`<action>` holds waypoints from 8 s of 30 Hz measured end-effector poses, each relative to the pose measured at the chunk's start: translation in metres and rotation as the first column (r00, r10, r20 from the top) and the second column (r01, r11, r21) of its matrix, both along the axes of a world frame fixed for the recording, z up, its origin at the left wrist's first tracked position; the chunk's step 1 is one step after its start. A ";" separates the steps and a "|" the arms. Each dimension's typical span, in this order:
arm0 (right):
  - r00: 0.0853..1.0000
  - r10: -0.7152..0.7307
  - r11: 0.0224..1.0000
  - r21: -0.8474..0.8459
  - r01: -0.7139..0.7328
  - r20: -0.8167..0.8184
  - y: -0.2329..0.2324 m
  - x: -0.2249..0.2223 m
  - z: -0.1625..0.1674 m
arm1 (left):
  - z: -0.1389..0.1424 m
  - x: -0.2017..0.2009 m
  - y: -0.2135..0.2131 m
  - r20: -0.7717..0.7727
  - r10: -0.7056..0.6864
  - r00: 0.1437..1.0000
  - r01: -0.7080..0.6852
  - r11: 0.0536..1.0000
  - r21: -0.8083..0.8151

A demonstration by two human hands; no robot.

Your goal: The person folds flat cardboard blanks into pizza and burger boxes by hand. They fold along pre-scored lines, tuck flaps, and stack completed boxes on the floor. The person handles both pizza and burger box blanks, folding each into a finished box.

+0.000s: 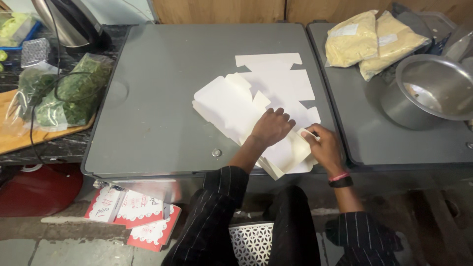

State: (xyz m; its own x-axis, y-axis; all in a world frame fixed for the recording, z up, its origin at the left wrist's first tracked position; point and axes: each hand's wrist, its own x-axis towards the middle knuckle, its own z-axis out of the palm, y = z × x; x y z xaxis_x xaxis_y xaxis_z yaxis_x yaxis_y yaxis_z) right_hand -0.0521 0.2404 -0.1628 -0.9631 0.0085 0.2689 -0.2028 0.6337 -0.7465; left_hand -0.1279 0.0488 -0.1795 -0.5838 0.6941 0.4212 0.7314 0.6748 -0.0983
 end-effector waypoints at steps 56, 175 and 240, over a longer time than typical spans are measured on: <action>0.964 0.241 0.731 0.632 -0.258 0.115 -0.020 -0.014 0.060 | -0.002 0.002 -0.013 0.377 -0.145 0.915 0.041 0.962 0.271; 0.953 -0.241 0.904 -0.317 0.289 0.182 -0.030 0.162 -0.205 | -0.164 0.252 -0.107 0.623 -0.547 0.559 -0.812 -0.513 0.277; 0.964 0.209 0.814 0.575 -0.078 -0.164 -0.046 0.077 0.117 | 0.020 0.185 -0.072 0.398 0.331 0.856 -0.518 0.546 0.659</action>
State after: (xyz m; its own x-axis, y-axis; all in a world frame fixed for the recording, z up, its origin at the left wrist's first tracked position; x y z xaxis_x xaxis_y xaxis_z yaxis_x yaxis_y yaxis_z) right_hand 0.0245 0.1945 -0.0459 -0.8609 -0.3398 0.3787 -0.4346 0.8781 -0.2001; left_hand 0.0571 -0.0234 -0.1591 -0.8584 -0.1384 0.4939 0.2765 0.6862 0.6729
